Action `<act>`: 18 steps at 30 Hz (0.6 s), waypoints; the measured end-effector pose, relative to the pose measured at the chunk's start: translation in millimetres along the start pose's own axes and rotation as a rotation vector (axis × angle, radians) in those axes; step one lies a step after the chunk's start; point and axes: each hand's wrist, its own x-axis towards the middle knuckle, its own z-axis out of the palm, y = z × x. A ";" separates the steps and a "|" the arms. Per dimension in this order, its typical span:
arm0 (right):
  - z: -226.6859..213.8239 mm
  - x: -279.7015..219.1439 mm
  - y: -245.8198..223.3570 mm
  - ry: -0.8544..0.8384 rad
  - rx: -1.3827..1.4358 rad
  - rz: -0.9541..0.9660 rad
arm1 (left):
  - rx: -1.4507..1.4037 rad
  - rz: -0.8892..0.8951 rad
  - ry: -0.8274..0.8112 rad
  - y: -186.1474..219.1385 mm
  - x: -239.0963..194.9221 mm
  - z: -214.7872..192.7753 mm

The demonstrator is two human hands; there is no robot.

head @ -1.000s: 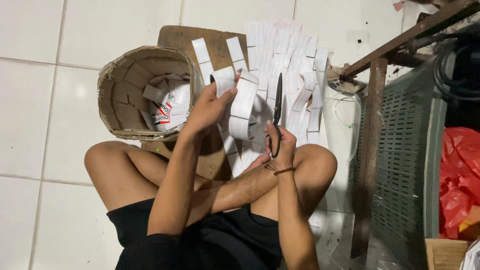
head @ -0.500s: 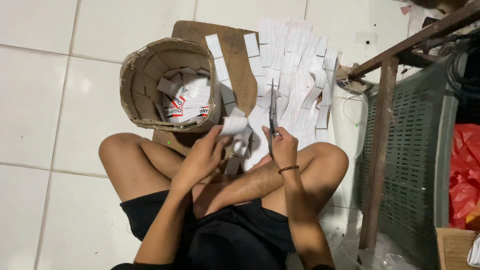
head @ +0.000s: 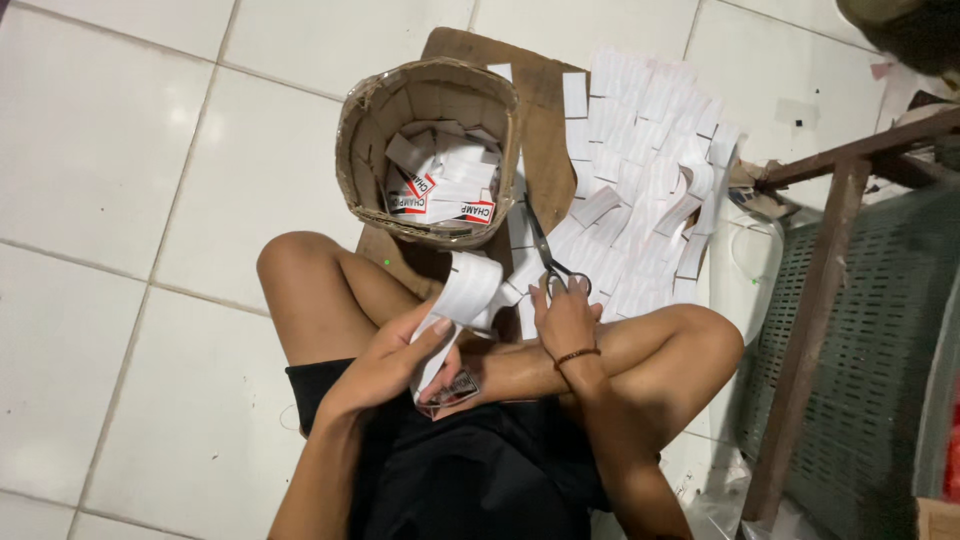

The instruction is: The person sits cross-legged on the floor and uses scissors to cut long strips of white paper into smaller rectangular pieces. They hold the paper strips in their left hand and cut them with their right hand, occasionally dropping the cut pieces into a cardboard box placed nearby.

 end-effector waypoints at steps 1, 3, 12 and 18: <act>-8.8 -8.8 -8.7 -0.052 0.176 0.000 | -0.034 -0.001 -0.046 2.2 -2.3 1.5; -9.6 -31.0 -23.7 -0.107 0.354 0.002 | -0.067 -0.004 -0.092 -6.2 -5.8 -1.2; -53.0 -64.3 -112.7 -0.147 1.835 0.215 | 0.406 -0.390 -0.364 11.1 -63.5 -21.7; -65.4 -70.8 -148.0 -0.246 1.962 -0.081 | 0.442 -0.404 -0.275 8.7 -127.9 -65.7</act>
